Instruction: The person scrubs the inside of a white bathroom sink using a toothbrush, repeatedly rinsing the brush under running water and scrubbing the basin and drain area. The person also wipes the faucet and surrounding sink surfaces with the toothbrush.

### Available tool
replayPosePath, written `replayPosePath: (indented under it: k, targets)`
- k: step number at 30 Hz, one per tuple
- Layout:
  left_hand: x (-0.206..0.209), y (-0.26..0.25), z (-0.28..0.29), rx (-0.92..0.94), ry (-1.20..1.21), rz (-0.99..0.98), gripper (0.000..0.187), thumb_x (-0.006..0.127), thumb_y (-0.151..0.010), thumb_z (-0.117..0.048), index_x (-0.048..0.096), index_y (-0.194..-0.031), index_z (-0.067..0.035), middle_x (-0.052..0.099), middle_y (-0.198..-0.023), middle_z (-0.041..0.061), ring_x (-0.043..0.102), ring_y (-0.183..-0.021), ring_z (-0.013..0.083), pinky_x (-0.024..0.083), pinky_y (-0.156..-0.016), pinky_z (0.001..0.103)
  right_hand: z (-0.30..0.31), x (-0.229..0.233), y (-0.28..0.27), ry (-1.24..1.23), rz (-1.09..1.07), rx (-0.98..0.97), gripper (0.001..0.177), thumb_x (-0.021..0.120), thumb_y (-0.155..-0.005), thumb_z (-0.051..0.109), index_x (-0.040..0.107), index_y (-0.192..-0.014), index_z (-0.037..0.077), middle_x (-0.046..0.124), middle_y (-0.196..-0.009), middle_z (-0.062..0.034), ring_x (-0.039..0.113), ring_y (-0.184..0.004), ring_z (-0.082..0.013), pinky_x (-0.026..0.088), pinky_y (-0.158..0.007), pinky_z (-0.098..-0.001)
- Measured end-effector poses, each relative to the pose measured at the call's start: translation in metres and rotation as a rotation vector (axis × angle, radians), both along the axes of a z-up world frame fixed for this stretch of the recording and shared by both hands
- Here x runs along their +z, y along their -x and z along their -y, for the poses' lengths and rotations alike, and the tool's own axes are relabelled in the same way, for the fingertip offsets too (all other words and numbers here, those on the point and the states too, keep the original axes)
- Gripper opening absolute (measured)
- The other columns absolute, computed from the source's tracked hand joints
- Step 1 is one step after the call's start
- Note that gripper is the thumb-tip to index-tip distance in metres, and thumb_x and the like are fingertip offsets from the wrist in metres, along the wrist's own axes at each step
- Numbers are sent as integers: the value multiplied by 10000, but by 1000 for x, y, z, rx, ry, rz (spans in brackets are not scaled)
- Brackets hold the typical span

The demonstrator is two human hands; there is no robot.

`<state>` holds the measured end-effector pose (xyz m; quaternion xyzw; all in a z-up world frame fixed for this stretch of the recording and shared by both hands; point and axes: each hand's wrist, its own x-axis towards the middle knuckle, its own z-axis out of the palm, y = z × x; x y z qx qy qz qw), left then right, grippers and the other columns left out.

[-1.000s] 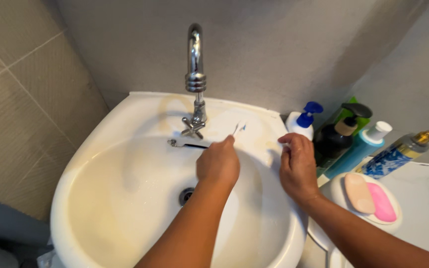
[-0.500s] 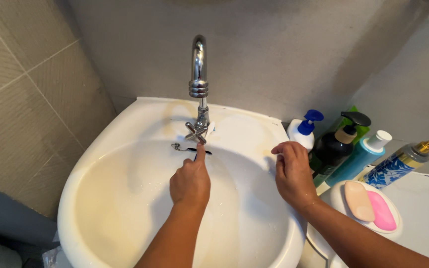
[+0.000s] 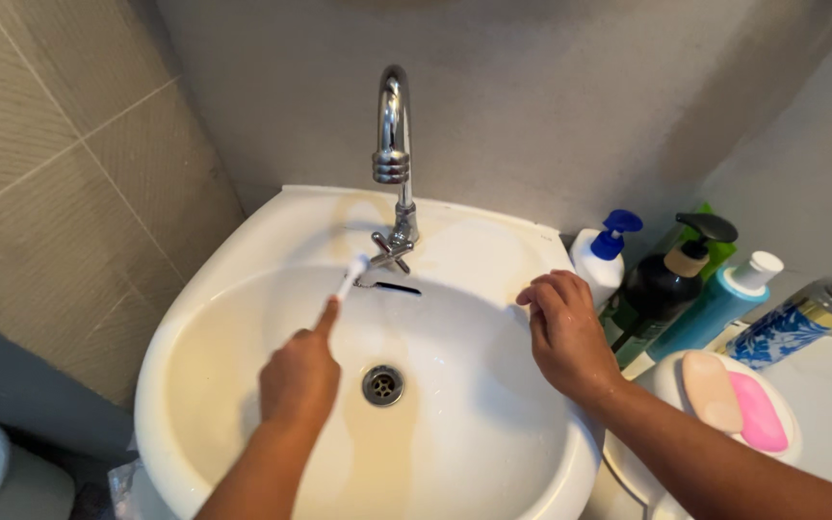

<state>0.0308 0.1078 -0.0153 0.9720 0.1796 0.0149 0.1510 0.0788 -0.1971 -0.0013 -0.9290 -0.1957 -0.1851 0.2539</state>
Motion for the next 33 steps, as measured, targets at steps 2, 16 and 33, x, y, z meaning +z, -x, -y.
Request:
replayPosePath:
  k: [2, 16, 33]
  targets:
    - [9, -6, -11, 77, 73, 27, 583, 513, -993, -151, 473, -1510, -418, 718, -1082, 157, 707, -1012, 368, 566, -901, 502, -3, 1, -2, 32, 23, 51, 155, 575, -916, 31, 676, -1034, 40, 608, -1241, -148, 436, -1364, -368, 399, -1105, -460]
    - [43, -49, -36, 108, 100, 83, 397, 423, -1059, -277, 617, -1403, -240, 702, -1219, 223, 677, -1137, 416, 527, -991, 530, -114, 8, -10, -75, 27, 175, 465, 711, -875, 173, 544, -1299, 82, 521, -1334, -217, 411, -1338, -435, 350, -1139, -530]
    - [37, -72, -62, -332, 68, -116, 399, 393, -1026, -169, 591, -1373, -159, 693, -1250, 200, 660, -1186, 395, 519, -1021, 509, -185, 5, -18, 20, 209, -200, 439, 692, -867, 57, 654, -1295, 147, 511, -1397, -239, 386, -1360, -483, 343, -1129, -554]
